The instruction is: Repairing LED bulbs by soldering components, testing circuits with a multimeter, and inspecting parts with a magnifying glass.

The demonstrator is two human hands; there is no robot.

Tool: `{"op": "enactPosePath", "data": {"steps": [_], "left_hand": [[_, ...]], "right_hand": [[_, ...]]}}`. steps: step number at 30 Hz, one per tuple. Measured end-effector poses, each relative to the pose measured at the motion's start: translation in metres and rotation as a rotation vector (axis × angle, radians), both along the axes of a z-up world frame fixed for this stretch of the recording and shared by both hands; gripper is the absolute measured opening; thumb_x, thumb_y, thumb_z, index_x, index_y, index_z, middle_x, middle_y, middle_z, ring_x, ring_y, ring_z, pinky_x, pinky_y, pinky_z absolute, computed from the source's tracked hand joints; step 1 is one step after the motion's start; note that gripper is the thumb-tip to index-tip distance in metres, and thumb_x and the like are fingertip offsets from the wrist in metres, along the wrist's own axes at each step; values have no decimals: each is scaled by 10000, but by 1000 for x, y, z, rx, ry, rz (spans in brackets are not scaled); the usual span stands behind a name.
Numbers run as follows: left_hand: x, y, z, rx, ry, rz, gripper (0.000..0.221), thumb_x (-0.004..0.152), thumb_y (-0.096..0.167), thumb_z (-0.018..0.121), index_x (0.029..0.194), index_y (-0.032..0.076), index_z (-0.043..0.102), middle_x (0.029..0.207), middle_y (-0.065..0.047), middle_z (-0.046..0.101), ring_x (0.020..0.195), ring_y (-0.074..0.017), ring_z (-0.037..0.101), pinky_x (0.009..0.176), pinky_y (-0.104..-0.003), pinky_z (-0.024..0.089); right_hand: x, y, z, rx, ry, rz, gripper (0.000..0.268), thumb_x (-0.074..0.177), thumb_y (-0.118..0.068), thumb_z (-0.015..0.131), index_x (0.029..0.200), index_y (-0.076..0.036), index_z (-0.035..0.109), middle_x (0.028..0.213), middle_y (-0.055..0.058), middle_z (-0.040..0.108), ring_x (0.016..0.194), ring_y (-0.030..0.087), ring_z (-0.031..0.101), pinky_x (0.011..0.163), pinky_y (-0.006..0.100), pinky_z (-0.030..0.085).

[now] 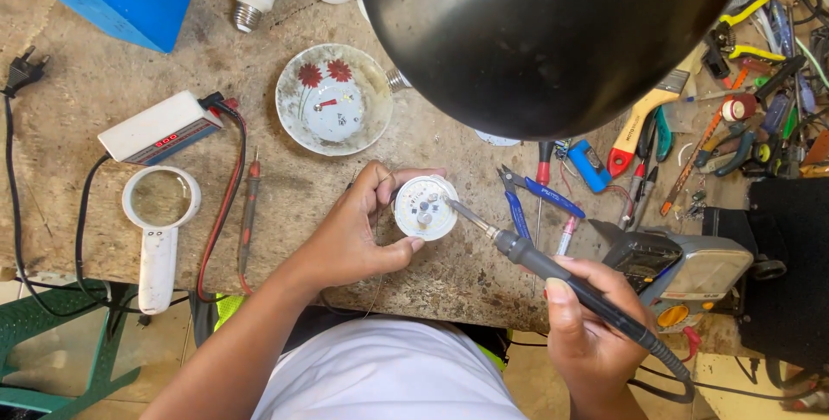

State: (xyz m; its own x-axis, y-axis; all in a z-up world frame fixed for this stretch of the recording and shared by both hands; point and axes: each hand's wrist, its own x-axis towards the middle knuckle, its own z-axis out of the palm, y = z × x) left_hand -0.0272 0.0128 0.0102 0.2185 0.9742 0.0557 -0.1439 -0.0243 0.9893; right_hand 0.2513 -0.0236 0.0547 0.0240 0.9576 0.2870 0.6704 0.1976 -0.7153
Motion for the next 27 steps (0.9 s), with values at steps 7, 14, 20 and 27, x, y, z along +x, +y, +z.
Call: {"op": "enactPosePath", "data": {"steps": [7,14,20,27], "left_hand": [[1,0,-2,-14,14,20,514,727,-6,667,910,176,223,1458,-158,621,1286,-154,505,1003,-310,393],[1,0,-7,5,-45,19,523,734,-25,671,919,174,226,1454,-175,612,1303,-172,506,1028,-315,383],[0,-1,-6,-19,-32,11,523,740,-7,681,916,176,225,1459,-149,620,1303,-169,514,1029,-307,387],[0,-1,-10,49,35,39,532,713,5,686,917,172,224,1447,-136,632,1265,-169,527,988,-315,387]], "right_hand": [[-2,-2,3,23,-53,40,329,917,-276,669,1081,6,706,687,41,681,540,97,612,603,248,510],[-2,-6,2,18,-94,9,336,929,-282,664,1097,5,713,744,67,719,648,144,690,682,290,559],[0,-8,-1,21,-133,1,338,930,-301,659,1090,-9,715,829,79,744,693,162,714,693,300,563],[-1,-11,-9,74,-138,-16,360,954,-311,629,1073,21,699,943,140,748,782,224,734,693,322,574]]}}
